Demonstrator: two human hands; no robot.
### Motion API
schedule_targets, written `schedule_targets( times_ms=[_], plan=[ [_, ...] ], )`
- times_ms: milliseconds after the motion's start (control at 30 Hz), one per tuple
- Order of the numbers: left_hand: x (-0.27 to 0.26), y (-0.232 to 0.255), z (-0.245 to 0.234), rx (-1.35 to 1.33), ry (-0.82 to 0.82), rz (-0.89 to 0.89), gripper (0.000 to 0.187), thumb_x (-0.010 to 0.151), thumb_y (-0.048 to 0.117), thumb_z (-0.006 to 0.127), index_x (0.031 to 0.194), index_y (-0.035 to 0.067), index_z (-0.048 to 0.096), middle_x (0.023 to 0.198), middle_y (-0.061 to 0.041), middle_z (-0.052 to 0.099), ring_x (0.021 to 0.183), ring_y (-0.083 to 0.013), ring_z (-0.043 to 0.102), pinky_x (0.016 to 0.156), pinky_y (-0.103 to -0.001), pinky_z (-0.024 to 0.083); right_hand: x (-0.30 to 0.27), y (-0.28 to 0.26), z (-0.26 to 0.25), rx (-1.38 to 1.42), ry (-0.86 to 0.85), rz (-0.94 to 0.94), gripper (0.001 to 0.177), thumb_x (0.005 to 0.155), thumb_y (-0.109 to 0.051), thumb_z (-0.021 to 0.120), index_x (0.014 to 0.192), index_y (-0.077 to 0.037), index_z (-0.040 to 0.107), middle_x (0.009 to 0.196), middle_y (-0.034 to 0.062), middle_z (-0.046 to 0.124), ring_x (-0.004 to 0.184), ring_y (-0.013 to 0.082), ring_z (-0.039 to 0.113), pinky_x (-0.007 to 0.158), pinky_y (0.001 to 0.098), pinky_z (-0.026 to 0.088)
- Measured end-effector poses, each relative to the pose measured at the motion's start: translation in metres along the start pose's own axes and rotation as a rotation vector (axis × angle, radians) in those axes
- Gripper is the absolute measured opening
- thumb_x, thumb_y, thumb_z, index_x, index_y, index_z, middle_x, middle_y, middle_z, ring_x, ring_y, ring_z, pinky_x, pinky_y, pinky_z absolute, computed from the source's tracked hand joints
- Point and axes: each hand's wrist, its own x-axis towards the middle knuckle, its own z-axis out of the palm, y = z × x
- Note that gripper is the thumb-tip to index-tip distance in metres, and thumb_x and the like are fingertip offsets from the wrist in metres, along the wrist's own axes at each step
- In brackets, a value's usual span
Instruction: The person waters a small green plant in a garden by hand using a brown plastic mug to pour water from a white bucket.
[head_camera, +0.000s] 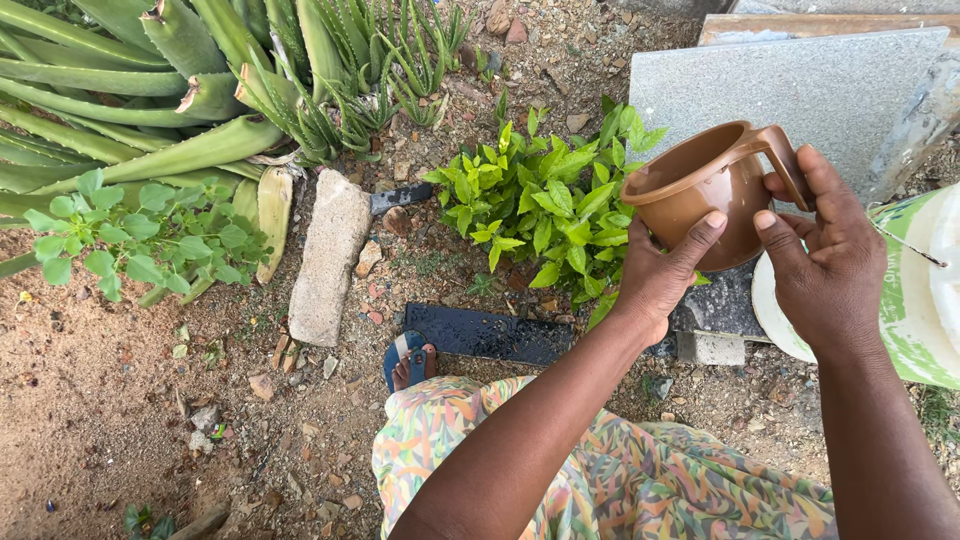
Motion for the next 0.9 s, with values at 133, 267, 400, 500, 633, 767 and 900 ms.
schedule_targets(
  times_ms=[133, 267, 400, 500, 633, 767, 900],
  plan=[
    [-0.001, 0.0, 0.002, -0.016, -0.005, -0.006, 0.112, 0.068, 0.058, 0.086, 0.154, 0.011, 0.031, 0.13, -0.009, 0.059, 0.108, -0.015, 0.063, 0.077, -0.033, 0.055, 0.0, 0.002, -0.001, 0.012, 0.0, 0.001, 0.061, 0.106, 0.003, 0.065, 0.163, 0.004, 0.042, 0.154, 0.0157, 0.055, 0.142, 0.0211, 0.057, 0.112, 0.0367, 0.055],
    [0.0, -0.005, 0.003, -0.045, -0.038, -0.004, 0.108, 0.07, 0.059, 0.085, 0.151, 0.011, 0.033, 0.132, -0.01, 0.056, 0.114, -0.0167, 0.06, 0.081, -0.038, 0.055, -0.001, 0.004, -0.004, -0.043, 0.003, 0.0, 0.061, 0.107, 0.004, 0.065, 0.163, 0.004, 0.041, 0.155, 0.0163, 0.056, 0.143, 0.0219, 0.057, 0.112, 0.0378, 0.055],
    [0.001, -0.01, 0.004, -0.021, -0.037, -0.015, 0.106, 0.071, 0.06, 0.085, 0.148, 0.009, 0.034, 0.132, -0.011, 0.057, 0.118, -0.021, 0.059, 0.084, -0.042, 0.054, -0.002, 0.005, -0.006, -0.014, 0.008, 0.021, 0.061, 0.106, 0.004, 0.065, 0.163, 0.004, 0.041, 0.15, 0.0161, 0.057, 0.141, 0.0213, 0.057, 0.111, 0.0369, 0.055],
    [0.003, -0.012, 0.006, -0.028, -0.039, -0.041, 0.105, 0.07, 0.06, 0.085, 0.148, 0.012, 0.032, 0.135, -0.008, 0.054, 0.122, -0.0185, 0.058, 0.086, -0.041, 0.053, -0.002, 0.007, -0.008, -0.009, 0.01, 0.025, 0.061, 0.106, 0.004, 0.064, 0.163, 0.005, 0.041, 0.151, 0.0164, 0.056, 0.141, 0.0215, 0.057, 0.112, 0.0367, 0.054],
    [0.004, -0.017, 0.008, -0.031, -0.032, -0.042, 0.105, 0.068, 0.061, 0.085, 0.146, 0.011, 0.034, 0.133, -0.008, 0.057, 0.117, -0.0179, 0.059, 0.082, -0.039, 0.053, -0.004, 0.008, -0.01, 0.01, 0.02, 0.048, 0.06, 0.107, 0.005, 0.064, 0.162, 0.007, 0.041, 0.151, 0.0167, 0.057, 0.141, 0.0212, 0.057, 0.112, 0.0361, 0.054],
    [0.006, -0.022, 0.01, -0.04, -0.045, -0.014, 0.102, 0.071, 0.058, 0.086, 0.145, 0.008, 0.037, 0.13, -0.009, 0.058, 0.113, -0.0167, 0.059, 0.079, -0.035, 0.052, -0.005, 0.008, -0.012, 0.024, 0.026, 0.029, 0.059, 0.107, 0.005, 0.064, 0.161, 0.007, 0.041, 0.153, 0.0167, 0.056, 0.141, 0.0212, 0.057, 0.112, 0.0358, 0.055],
    [0.007, -0.024, 0.011, -0.07, -0.068, 0.02, 0.097, 0.073, 0.056, 0.087, 0.143, 0.007, 0.04, 0.126, -0.007, 0.06, 0.107, -0.0124, 0.06, 0.074, -0.029, 0.053, -0.006, 0.009, -0.014, 0.009, 0.027, 0.038, 0.059, 0.107, 0.006, 0.064, 0.162, 0.007, 0.041, 0.152, 0.0166, 0.057, 0.14, 0.0213, 0.058, 0.112, 0.0361, 0.055]
  ],
)
